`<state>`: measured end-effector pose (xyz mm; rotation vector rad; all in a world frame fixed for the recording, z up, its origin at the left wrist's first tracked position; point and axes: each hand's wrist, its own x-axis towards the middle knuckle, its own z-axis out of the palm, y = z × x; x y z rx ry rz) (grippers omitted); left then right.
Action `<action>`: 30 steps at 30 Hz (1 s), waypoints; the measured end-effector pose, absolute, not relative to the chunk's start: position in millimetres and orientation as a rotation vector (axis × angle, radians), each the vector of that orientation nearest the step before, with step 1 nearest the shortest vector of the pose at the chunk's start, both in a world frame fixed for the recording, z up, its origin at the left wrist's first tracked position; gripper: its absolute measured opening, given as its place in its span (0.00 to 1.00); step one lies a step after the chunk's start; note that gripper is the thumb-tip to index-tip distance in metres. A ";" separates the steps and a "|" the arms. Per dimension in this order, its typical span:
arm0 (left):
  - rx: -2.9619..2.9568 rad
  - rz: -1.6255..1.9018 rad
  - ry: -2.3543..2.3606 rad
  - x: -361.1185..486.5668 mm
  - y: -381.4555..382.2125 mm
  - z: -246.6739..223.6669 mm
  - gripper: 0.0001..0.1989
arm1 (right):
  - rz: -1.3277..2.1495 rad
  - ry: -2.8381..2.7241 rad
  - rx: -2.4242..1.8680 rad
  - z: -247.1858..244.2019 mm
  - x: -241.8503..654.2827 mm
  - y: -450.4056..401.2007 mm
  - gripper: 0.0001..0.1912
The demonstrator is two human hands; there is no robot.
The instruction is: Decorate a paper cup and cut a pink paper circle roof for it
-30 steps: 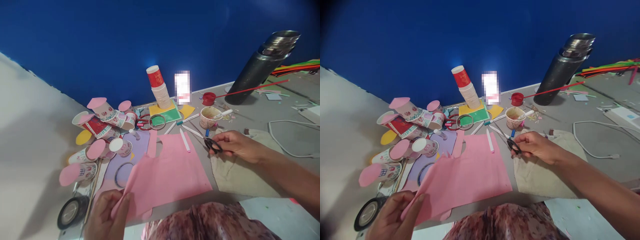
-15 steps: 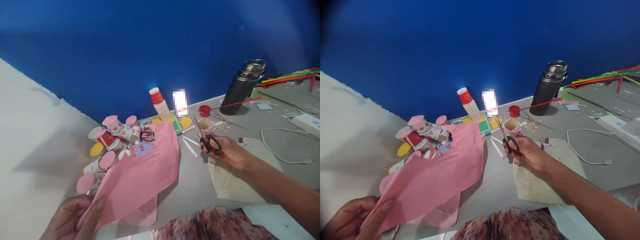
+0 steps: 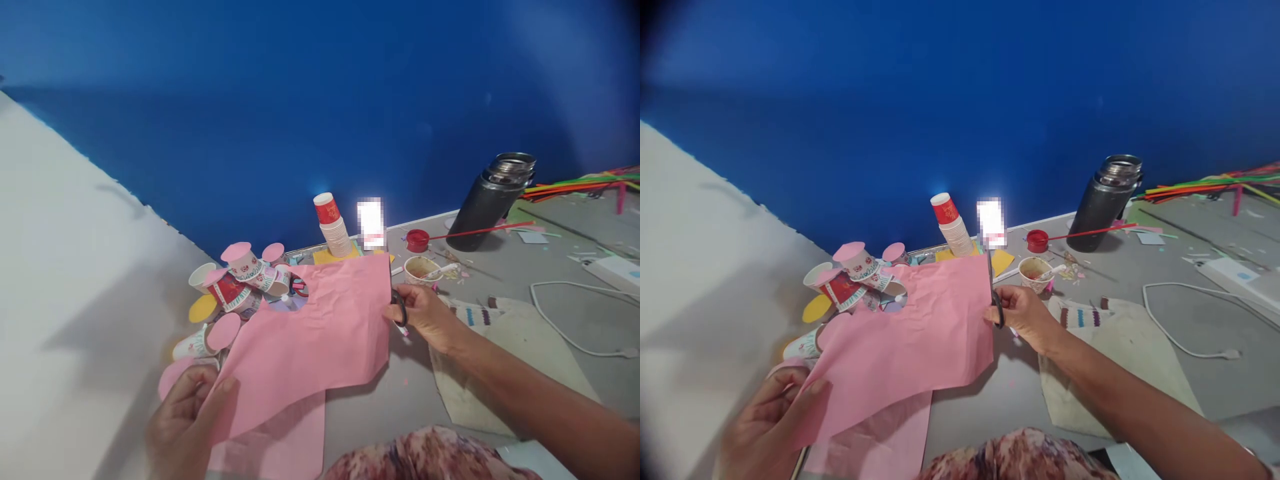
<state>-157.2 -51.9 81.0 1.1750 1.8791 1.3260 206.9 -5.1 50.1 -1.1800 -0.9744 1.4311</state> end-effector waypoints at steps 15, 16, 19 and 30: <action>1.017 1.096 1.685 -118.6 -38.0 84.0 0.35 | 1.339 -0.808 -1.241 26.1 221.7 -24.8 0.22; 1.015 1.093 1.688 -118.4 -37.7 83.3 0.35 | 1.345 -0.802 -1.243 23.6 221.4 -24.5 0.22; 1.053 1.125 1.719 -120.6 -32.8 82.2 0.33 | 1.351 -0.787 -1.235 15.6 220.7 -25.1 0.21; 0.899 1.463 1.338 -128.3 -3.9 84.6 0.42 | 1.272 -0.714 -1.204 5.3 218.9 -31.1 0.20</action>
